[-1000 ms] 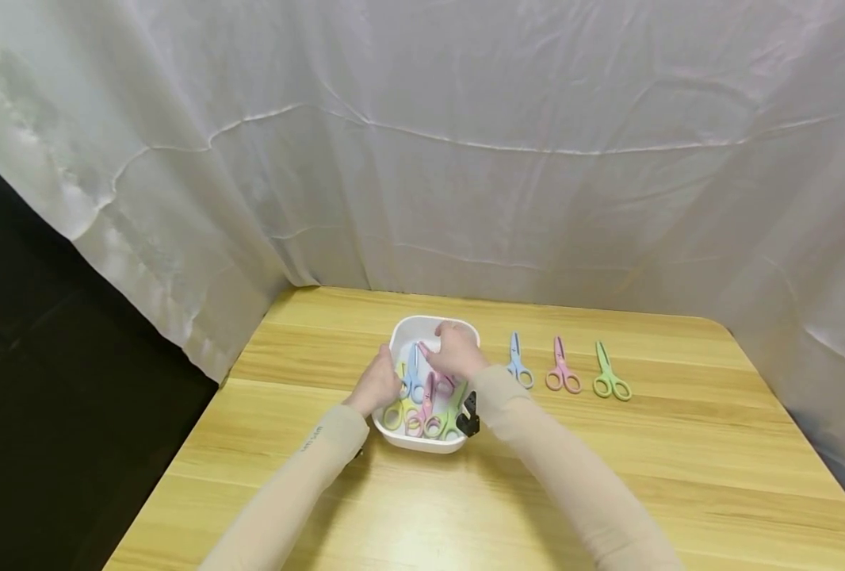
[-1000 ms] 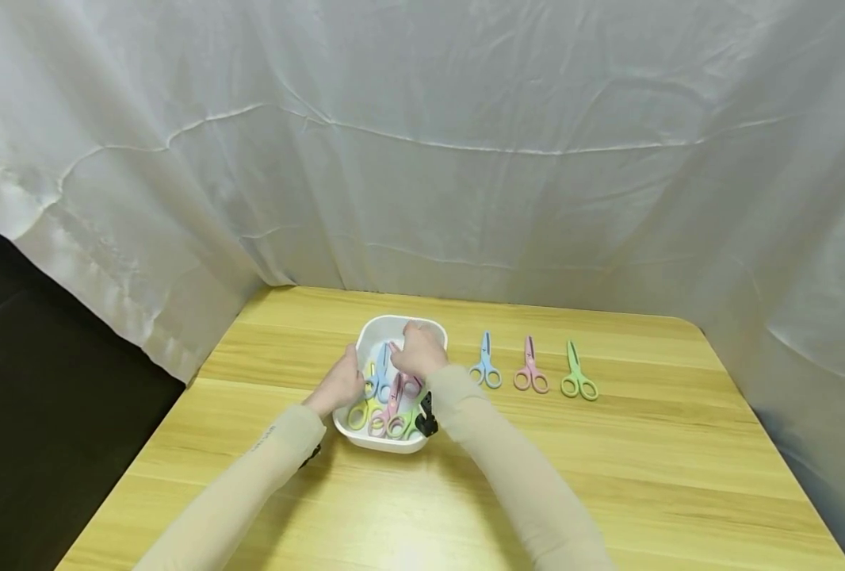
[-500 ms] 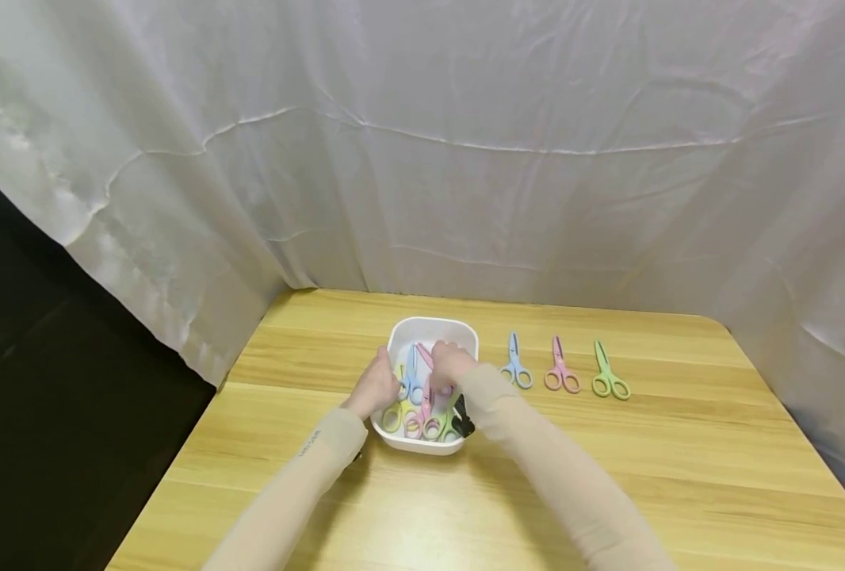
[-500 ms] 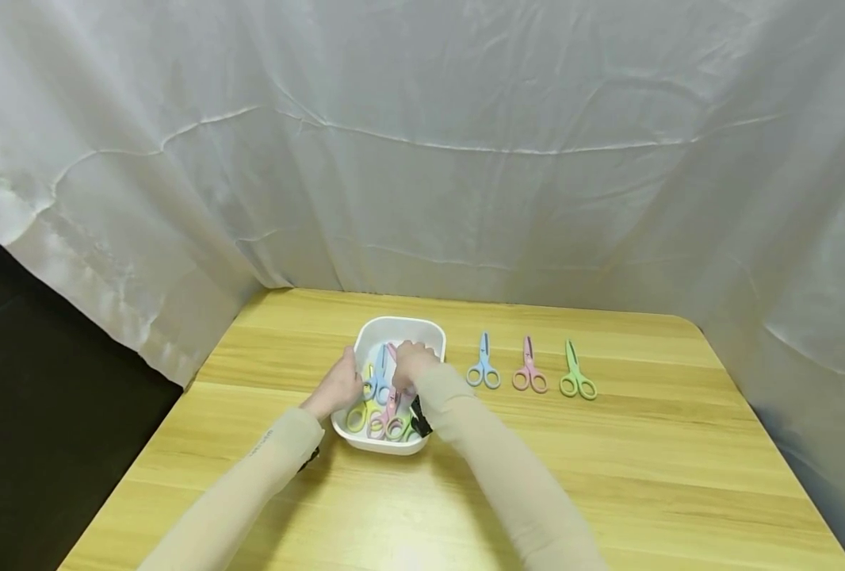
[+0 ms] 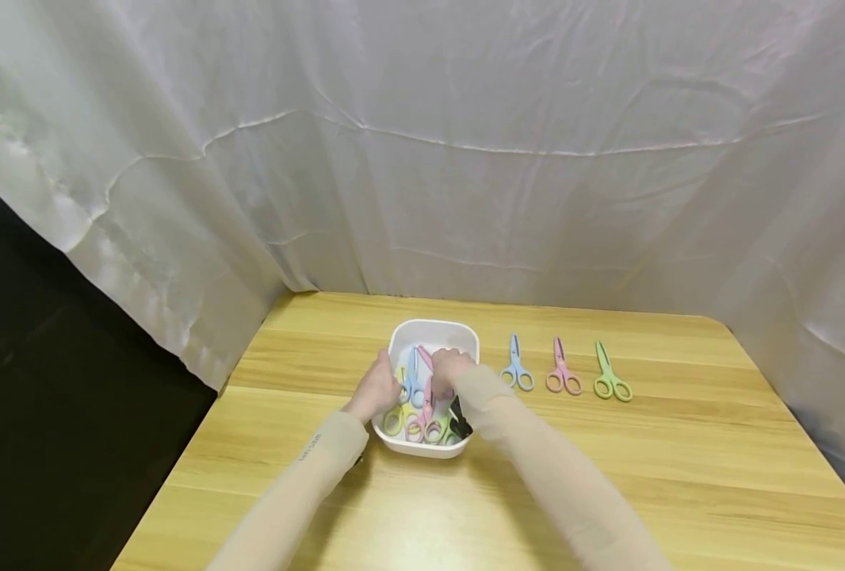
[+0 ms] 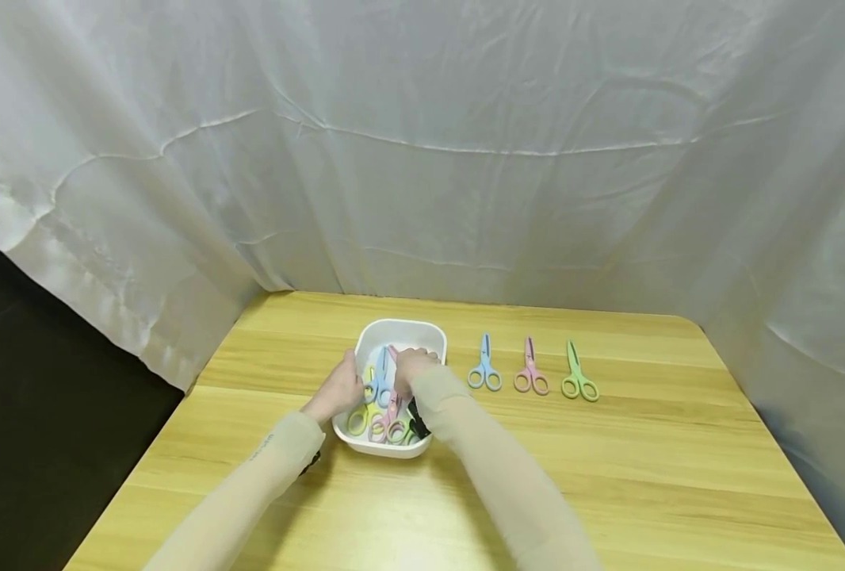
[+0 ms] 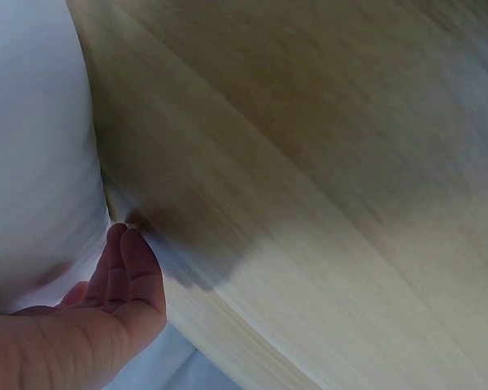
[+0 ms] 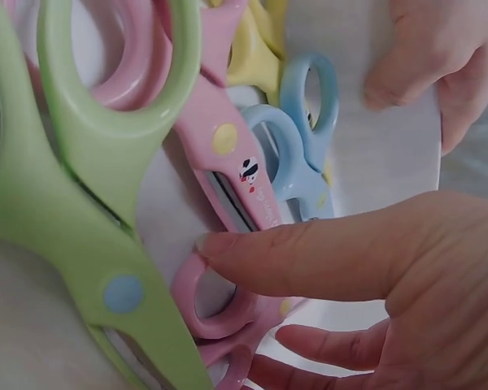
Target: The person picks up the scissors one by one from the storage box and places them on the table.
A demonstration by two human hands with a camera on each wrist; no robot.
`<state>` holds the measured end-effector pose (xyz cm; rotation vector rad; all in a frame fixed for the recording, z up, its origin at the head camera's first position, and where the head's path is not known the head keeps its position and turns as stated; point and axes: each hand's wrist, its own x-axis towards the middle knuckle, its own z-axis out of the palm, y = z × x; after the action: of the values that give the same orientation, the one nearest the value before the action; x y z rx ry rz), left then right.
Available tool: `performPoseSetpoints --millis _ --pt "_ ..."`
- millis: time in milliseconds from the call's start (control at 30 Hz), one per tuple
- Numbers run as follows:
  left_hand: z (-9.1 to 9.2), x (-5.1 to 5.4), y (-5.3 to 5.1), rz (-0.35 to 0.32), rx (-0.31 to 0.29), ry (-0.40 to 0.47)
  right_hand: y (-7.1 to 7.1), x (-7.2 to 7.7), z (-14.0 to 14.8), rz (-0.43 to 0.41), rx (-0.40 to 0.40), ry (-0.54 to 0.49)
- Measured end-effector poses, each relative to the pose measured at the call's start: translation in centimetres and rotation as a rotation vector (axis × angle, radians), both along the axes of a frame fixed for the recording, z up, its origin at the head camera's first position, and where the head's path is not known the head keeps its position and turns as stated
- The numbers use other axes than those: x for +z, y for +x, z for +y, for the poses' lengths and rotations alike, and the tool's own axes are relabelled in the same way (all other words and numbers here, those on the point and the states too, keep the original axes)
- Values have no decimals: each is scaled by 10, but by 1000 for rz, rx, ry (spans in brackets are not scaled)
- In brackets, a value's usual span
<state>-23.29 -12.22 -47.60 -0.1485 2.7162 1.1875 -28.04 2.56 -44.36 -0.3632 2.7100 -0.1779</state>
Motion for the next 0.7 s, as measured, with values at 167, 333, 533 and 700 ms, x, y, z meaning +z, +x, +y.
performPoseSetpoints --millis 167,333,533,700 --pt "-1 2 -1 15 -5 -17 1 3 -2 3 -15 -4" --pt "-1 1 -2 23 -7 -26 1 4 -4 -3 -34 -6" --pt "0 -2 -1 18 -10 -21 2 3 -4 5 -20 20" --pt "0 -3 -2 31 -12 -33 5 5 -4 9 -29 25"
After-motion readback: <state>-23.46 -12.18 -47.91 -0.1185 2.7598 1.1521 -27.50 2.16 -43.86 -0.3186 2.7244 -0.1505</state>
